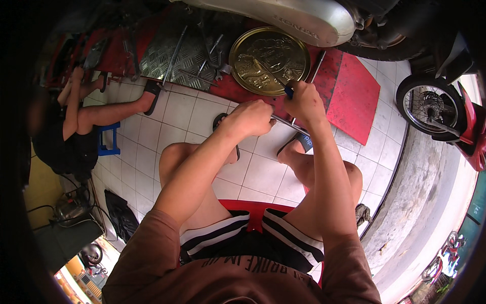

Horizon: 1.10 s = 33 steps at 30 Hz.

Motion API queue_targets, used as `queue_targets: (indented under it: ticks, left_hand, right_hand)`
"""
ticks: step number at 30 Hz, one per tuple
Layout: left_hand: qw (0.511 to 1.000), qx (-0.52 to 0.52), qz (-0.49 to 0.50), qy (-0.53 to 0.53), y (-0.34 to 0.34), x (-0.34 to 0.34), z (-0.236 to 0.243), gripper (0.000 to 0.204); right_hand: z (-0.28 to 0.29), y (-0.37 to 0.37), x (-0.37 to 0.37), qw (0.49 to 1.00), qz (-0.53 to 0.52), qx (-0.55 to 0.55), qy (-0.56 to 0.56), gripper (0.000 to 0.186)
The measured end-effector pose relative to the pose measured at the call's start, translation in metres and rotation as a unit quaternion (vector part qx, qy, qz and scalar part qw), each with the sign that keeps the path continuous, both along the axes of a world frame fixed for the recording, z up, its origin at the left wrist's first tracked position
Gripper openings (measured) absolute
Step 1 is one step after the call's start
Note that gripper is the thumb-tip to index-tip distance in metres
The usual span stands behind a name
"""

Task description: The person uses a screwdriver to loosen and tighten a bolt on the underside of a white scooter. A metal pan is positioned below to catch fluid. The person repeatedly adjusts the bolt while seated on a small stool in a workshop.

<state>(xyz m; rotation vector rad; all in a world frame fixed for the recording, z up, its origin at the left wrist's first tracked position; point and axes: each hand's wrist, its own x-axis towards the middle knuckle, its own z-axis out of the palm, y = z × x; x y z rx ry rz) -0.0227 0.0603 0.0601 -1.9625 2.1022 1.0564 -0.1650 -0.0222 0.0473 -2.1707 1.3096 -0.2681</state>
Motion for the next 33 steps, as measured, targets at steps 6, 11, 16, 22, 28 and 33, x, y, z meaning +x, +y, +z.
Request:
queue_targets:
  ticks: [6,11,16,22,28,33]
  left_hand:
    - [1.0,-0.005,0.008,0.007,0.0,0.001,-0.003,0.03]
    - [1.0,-0.003,0.009,0.014,0.0,0.002,0.001,0.028]
    - [1.0,0.001,0.013,0.016,0.001,0.003,-0.001,0.028]
    - [1.0,0.008,-0.002,0.012,-0.002,0.0,-0.001,0.029]
    - [1.0,0.008,0.006,0.008,0.001,0.004,-0.003,0.029]
    - [1.0,0.007,-0.001,0.008,0.0,0.0,0.0,0.029]
  right_hand:
    - [0.0,-0.008,-0.006,0.999,-0.005,-0.044,-0.03,0.021]
    - [-0.005,-0.014,-0.014,0.995,-0.091,-0.046,-0.003,0.023]
    - [-0.005,-0.013,-0.015,0.994,-0.111,-0.01,0.022,0.025]
    - [-0.023,-0.022,-0.023,0.991,-0.097,0.001,0.09,0.029]
    - [0.009,-0.011,-0.006,1.0,-0.022,-0.007,0.005,0.027]
    - [-0.001,-0.011,-0.009,0.999,0.029,0.02,0.041,0.027]
